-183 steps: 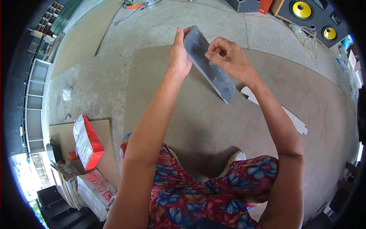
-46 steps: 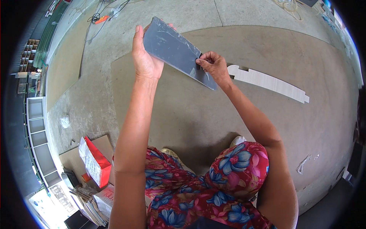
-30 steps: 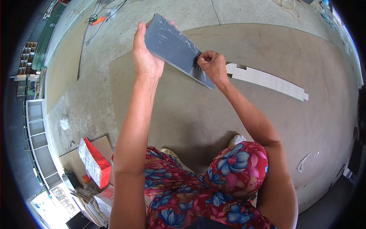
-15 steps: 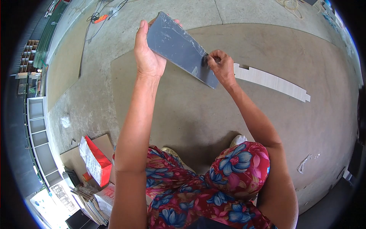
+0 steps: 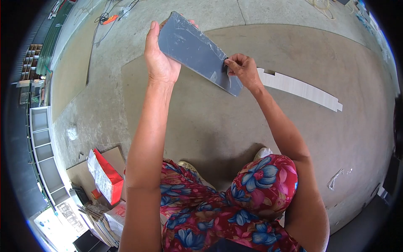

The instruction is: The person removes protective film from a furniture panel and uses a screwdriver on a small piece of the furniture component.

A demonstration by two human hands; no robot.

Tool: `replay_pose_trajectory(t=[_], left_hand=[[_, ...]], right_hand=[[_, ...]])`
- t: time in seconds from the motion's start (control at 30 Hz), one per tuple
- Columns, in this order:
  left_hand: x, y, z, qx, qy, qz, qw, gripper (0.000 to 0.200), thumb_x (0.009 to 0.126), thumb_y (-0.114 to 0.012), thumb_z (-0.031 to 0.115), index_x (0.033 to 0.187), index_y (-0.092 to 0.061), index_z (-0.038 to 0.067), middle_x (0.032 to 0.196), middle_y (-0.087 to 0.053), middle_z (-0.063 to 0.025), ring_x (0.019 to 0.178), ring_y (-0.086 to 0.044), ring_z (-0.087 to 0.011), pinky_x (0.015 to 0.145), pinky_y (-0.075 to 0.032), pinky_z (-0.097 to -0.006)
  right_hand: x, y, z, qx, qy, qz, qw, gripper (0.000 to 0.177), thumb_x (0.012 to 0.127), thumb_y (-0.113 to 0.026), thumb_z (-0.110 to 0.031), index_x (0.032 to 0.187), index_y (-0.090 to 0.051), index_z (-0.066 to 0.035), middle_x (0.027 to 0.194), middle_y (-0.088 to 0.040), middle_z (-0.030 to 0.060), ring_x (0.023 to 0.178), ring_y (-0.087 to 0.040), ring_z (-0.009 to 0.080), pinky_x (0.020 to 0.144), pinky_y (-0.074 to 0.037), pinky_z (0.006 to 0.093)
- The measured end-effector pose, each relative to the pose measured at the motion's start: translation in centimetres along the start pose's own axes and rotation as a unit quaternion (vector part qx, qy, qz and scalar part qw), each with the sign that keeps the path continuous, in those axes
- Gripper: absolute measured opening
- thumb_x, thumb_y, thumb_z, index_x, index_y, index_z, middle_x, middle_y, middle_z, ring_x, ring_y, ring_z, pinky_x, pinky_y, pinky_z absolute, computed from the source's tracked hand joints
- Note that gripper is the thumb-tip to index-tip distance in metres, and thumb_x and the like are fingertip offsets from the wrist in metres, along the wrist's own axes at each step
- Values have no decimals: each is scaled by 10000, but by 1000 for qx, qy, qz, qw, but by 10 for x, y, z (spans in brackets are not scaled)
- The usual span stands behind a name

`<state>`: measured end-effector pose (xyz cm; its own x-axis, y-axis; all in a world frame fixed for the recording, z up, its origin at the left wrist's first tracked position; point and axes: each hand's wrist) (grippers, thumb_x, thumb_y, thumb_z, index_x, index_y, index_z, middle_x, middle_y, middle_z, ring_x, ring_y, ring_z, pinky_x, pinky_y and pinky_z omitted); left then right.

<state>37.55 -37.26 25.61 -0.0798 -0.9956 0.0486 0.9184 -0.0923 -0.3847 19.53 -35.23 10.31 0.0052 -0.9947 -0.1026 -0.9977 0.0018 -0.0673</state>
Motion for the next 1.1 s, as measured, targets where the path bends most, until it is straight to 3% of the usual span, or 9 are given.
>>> replay_pose_trajectory(t=[0.3, 0.4, 0.53, 0.63, 0.8, 0.9, 0.93, 1.07, 1.1], left_hand=[[-2, -2, 1, -3, 3, 12, 1000, 657, 881, -320, 526, 1201, -469, -28, 1133, -545, -249, 1113, -516, -380, 951, -404, -465], [-3, -2, 2, -2, -4, 15, 1000, 648, 887, -309, 514, 1194, -467, -34, 1129, -545, -251, 1109, -513, -393, 955, -399, -470], [-1, 11, 9, -62, -12, 63, 996, 657, 888, -282, 506, 1180, -462, -55, 1140, -527, -265, 1119, -483, -434, 965, -372, -517], [3, 11, 41, -129, -21, 120, 984, 686, 882, -258, 515, 1192, -440, -69, 1185, -479, -290, 1159, -421, -473, 984, -322, -573], [3, 27, 87, -116, -97, 107, 983, 738, 882, -204, 559, 1227, -414, -59, 1218, -446, -305, 1194, -379, -482, 1001, -272, -601], [-2, 39, 106, -125, -120, 110, 979, 756, 887, -190, 562, 1292, -330, -62, 1310, -347, -300, 1256, -289, -482, 1024, -205, -623], [-5, 43, 110, -129, -123, 109, 978, 767, 890, -194, 556, 1331, -281, -66, 1366, -291, -295, 1293, -239, -481, 1039, -170, -631], [-12, 59, 130, -100, -166, 131, 972, 760, 895, -196, 548, 1322, -292, -73, 1347, -313, -306, 1287, -240, -494, 1035, -164, -638], [-17, 54, 136, -69, -185, 144, 970, 759, 895, -200, 546, 1319, -296, -76, 1342, -318, -312, 1288, -238, -495, 1034, -163, -641]], right_hand=[[-2, 62, 66, 1, -93, 90, 992, 171, 852, -624, -191, 838, -607, -22, 680, -519, -17, 616, -508, 53, 580, -514, 236], [-7, 88, 86, -59, -116, 134, 982, 175, 853, -621, -195, 837, -607, -21, 689, -524, -12, 622, -514, 61, 580, -521, 240], [-21, 111, 91, -26, -151, 207, 966, 170, 858, -612, -200, 829, -606, -33, 704, -529, -6, 643, -521, 67, 584, -529, 236], [-21, 135, 92, 26, -109, 237, 965, 181, 858, -608, -181, 843, -608, -1, 721, -542, 23, 652, -533, 84, 596, -544, 250], [-26, 179, 81, 58, -62, 323, 942, 189, 858, -613, -160, 852, -594, 27, 708, -521, 43, 656, -538, 110, 610, -555, 272], [-32, 202, 86, 84, -80, 366, 923, 147, 844, -642, -181, 833, -584, -46, 709, -510, 11, 649, -519, 93, 651, -550, 284], [-33, 214, 96, 111, -64, 398, 908, 148, 842, -642, -176, 832, -582, -42, 708, -514, 15, 654, -527, 98, 651, -551, 285], [-50, 276, 133, 198, -28, 532, 823, 137, 845, -605, -104, 780, -544, -1, 720, -549, 52, 642, -555, 133, 635, -559, 301], [-52, 275, 127, 176, -13, 528, 831, 138, 840, -607, -101, 773, -536, -4, 723, -557, 56, 648, -564, 138, 633, -554, 299]])
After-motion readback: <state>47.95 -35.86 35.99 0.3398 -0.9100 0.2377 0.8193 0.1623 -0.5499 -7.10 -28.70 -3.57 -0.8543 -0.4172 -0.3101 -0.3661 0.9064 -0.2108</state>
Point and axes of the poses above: each hand's wrist, its own x-axis towards the middle knuckle, its own y-axis out of the back of the hand, z = x × y
